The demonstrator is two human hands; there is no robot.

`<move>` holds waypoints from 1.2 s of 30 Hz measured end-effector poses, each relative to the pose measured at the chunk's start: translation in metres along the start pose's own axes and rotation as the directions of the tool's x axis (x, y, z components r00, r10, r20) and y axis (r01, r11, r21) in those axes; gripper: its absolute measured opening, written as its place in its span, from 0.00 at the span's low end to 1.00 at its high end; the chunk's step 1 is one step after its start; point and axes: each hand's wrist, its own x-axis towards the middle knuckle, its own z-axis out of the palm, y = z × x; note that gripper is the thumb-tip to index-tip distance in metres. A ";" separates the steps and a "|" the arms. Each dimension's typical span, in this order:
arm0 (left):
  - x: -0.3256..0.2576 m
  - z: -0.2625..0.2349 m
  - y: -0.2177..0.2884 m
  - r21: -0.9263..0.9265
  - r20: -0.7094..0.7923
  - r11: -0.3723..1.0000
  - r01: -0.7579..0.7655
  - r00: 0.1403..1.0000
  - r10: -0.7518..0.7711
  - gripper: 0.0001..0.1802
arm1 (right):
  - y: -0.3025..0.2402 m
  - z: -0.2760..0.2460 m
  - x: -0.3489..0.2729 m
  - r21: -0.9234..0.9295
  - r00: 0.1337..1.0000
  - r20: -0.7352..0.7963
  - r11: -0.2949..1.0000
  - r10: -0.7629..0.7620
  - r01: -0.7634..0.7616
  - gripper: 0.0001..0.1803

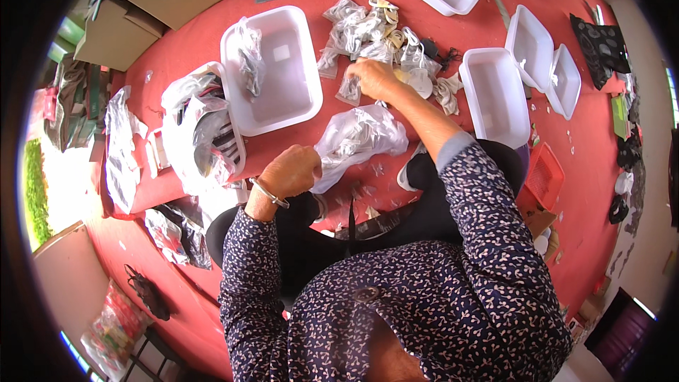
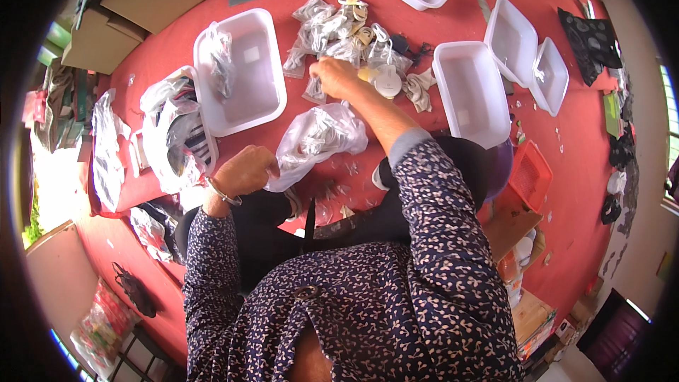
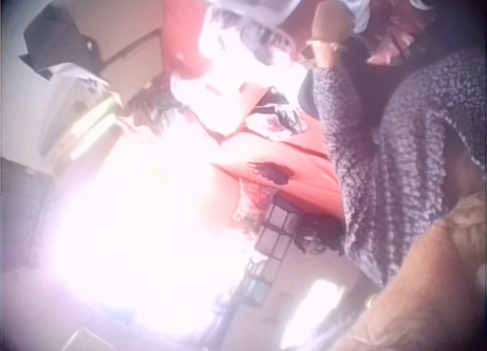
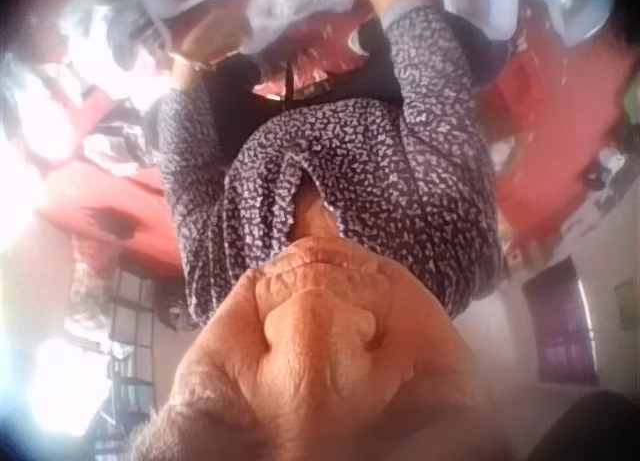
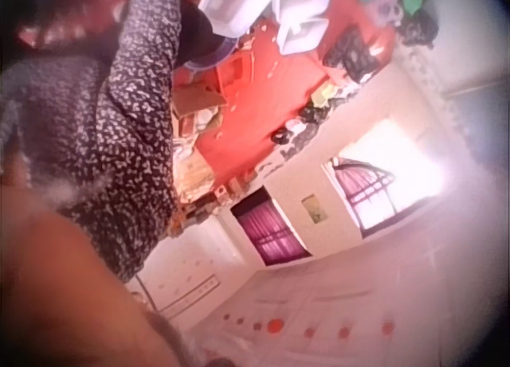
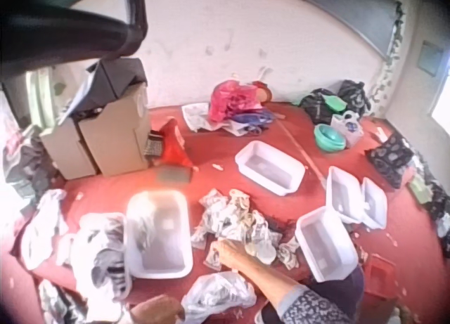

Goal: The person sits on the floor and sorts small items from plastic bags into white plastic containers. They repeatedly open bags, remove contents, and place them into the containers.

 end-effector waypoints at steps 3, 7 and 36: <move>0.003 0.006 -0.005 -0.013 -0.027 0.999 -0.031 0.999 0.031 0.10 | -0.002 0.023 0.014 -0.325 0.951 0.232 0.905 -0.205 0.275 0.08; 0.009 0.003 -0.001 0.014 -0.024 1.000 -0.023 0.999 0.023 0.10 | -0.005 0.029 0.020 -0.393 0.959 0.195 0.879 -0.206 0.268 0.08; 0.028 -0.003 0.003 0.017 -0.059 1.000 0.018 0.998 -0.017 0.14 | 0.044 -0.016 0.127 -0.526 0.991 0.108 0.842 -0.076 0.122 0.12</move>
